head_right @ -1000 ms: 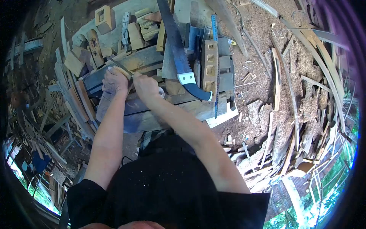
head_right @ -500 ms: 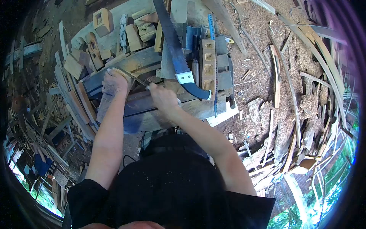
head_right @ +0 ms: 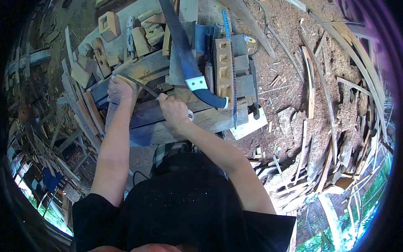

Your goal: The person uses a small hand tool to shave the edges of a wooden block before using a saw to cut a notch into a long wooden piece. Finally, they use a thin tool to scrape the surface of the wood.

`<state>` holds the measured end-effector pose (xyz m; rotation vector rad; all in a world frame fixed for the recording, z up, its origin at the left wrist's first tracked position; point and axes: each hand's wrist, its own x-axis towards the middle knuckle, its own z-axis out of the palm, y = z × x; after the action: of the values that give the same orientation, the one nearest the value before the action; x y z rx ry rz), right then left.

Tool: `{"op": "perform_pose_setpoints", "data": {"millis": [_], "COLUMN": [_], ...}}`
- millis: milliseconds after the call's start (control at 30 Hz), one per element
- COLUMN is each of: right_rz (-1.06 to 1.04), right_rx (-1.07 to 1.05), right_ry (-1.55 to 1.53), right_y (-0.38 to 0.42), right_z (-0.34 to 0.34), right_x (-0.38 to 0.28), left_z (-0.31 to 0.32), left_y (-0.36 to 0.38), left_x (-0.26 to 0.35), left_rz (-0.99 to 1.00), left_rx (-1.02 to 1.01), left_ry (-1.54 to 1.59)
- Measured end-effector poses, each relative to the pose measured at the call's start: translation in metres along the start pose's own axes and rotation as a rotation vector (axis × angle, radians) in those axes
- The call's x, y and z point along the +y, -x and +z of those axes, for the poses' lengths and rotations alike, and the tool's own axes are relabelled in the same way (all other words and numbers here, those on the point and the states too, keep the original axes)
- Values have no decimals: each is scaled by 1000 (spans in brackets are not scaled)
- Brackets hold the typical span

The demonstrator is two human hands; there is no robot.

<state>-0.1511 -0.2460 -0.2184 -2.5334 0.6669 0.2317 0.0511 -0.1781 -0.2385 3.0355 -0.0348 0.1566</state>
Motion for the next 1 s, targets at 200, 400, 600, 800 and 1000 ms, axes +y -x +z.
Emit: {"op": "perform_pose_setpoints", "data": {"millis": [200,400,600,800,1000], "right_rz": [-54,-85,-85,-92,-90], "right_rx": [61,51,53,112,-43], "right_ry": [-49,-92,-142,-2,-67], "right_y": [4,-33,-18,-54,-27], "right_z": [-16,-10,-24,-12,-38], "right_x": [12,-10,-3,-25,-7], "left_z": [-14,-12,-6,-9,-15], "left_y": [2,1,-2,2,2], "left_x": [7,4,-2,3,3], "left_rz": [-97,-88,-68,-56,-75], "left_rx": [-88,-118,-90,-70,-78], "left_ry": [-36,-23,31,22,13]}}
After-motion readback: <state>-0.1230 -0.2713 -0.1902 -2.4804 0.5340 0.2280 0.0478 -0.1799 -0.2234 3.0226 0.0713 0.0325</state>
